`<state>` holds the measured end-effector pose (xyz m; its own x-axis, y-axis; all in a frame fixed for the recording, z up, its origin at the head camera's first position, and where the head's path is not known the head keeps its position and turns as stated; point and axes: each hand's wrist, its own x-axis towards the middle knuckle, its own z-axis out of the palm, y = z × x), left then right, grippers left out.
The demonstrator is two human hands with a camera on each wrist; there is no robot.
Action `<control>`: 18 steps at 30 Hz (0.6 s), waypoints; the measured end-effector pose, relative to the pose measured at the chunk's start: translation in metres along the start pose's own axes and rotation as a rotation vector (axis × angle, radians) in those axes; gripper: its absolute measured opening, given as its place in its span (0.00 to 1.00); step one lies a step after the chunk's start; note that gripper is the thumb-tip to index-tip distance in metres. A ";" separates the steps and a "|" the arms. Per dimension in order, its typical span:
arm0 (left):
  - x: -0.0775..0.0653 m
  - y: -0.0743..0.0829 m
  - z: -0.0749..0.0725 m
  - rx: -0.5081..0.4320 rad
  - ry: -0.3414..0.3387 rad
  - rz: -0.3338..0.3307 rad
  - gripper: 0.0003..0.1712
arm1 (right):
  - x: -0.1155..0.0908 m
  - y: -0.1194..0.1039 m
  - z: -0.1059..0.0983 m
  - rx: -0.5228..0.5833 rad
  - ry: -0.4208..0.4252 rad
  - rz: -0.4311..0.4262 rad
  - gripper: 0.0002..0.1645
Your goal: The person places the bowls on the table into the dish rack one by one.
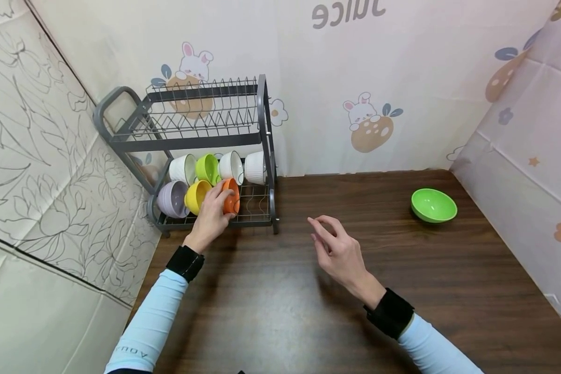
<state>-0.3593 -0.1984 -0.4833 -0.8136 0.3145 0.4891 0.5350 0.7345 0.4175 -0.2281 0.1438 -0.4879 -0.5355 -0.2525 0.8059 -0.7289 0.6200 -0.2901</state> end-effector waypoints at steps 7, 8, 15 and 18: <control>0.000 0.000 0.000 0.001 -0.009 -0.026 0.33 | 0.000 0.002 0.003 0.007 0.000 0.009 0.29; 0.000 -0.001 0.000 -0.004 -0.005 -0.027 0.33 | 0.000 0.003 0.003 0.005 0.000 0.009 0.28; -0.003 -0.006 -0.001 -0.032 0.008 -0.039 0.33 | 0.000 0.010 -0.001 -0.018 0.027 0.035 0.27; -0.004 -0.007 -0.001 -0.037 0.008 -0.049 0.34 | -0.001 0.016 -0.006 -0.043 0.034 0.059 0.25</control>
<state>-0.3596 -0.2052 -0.4868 -0.8375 0.2737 0.4729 0.5022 0.7265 0.4691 -0.2365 0.1588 -0.4906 -0.5620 -0.1894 0.8052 -0.6769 0.6648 -0.3161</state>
